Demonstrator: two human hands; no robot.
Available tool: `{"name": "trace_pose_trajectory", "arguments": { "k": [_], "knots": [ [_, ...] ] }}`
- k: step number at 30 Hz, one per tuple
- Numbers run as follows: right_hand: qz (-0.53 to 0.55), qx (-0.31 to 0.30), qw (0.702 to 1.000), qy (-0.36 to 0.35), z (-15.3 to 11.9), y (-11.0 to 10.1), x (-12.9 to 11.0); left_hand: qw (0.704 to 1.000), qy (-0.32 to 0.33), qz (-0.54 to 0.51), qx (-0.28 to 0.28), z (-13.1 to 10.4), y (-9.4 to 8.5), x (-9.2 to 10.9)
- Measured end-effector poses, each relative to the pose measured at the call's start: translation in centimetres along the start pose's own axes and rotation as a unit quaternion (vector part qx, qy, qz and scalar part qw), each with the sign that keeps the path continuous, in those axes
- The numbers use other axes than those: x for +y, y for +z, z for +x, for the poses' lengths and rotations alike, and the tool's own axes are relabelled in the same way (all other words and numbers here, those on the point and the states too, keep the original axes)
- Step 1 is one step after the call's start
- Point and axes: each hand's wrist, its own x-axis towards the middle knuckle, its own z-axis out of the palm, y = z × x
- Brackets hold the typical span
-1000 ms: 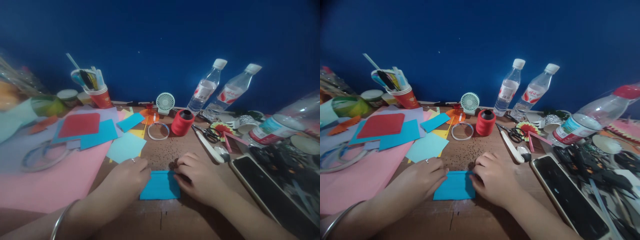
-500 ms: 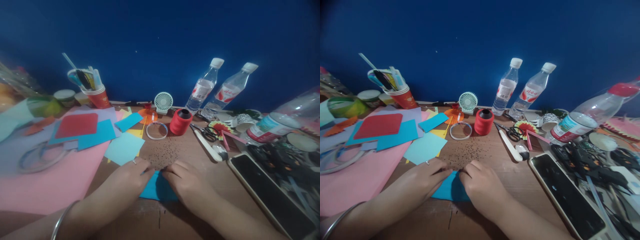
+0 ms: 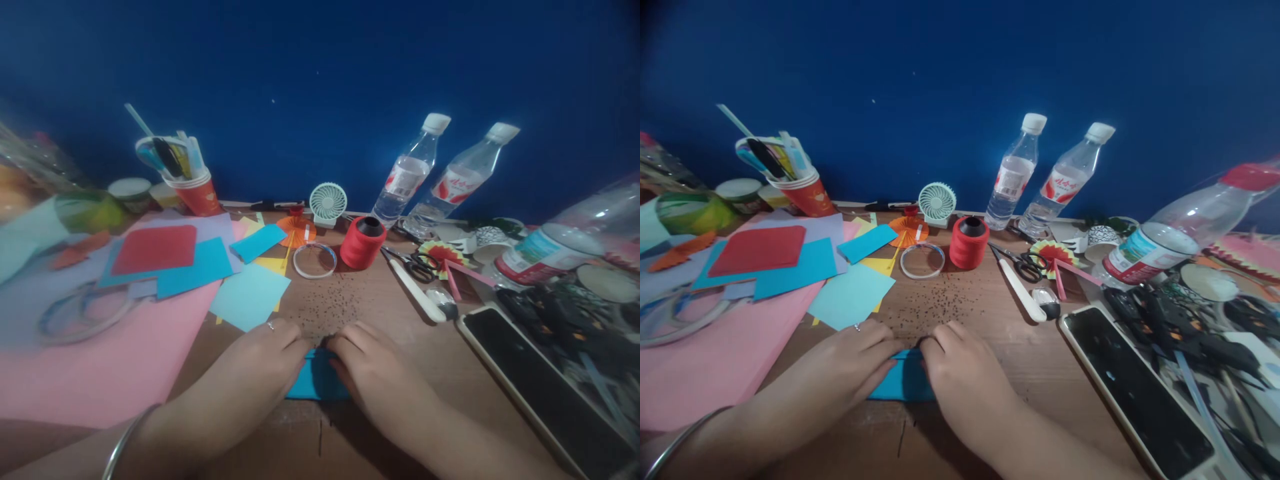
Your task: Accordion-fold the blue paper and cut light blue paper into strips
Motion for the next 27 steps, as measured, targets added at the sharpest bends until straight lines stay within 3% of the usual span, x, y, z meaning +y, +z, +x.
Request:
{"name": "trace_pose_trajectory", "arguments": {
  "k": [5, 13, 21, 27],
  "knots": [
    [0.015, -0.003, 1.000, -0.010, 0.07, -0.31, -0.12, 0.997, -0.029, -0.059, 0.042, 0.14, -0.05, 0.07],
    [0.034, 0.003, 0.999, -0.016, 0.04, -0.01, 0.16, 0.995, 0.062, 0.065, -0.034, 0.60, -0.57, -0.27],
    [0.033, 0.004, 0.999, -0.026, -0.09, 0.15, 0.44, 0.999, -0.003, -0.033, 0.009, 0.15, -0.04, 0.04],
    [0.008, -0.003, 0.999, -0.033, -0.15, 0.16, 0.30, 0.999, -0.022, -0.028, -0.006, -0.04, 0.11, 0.44]
  ]
}}
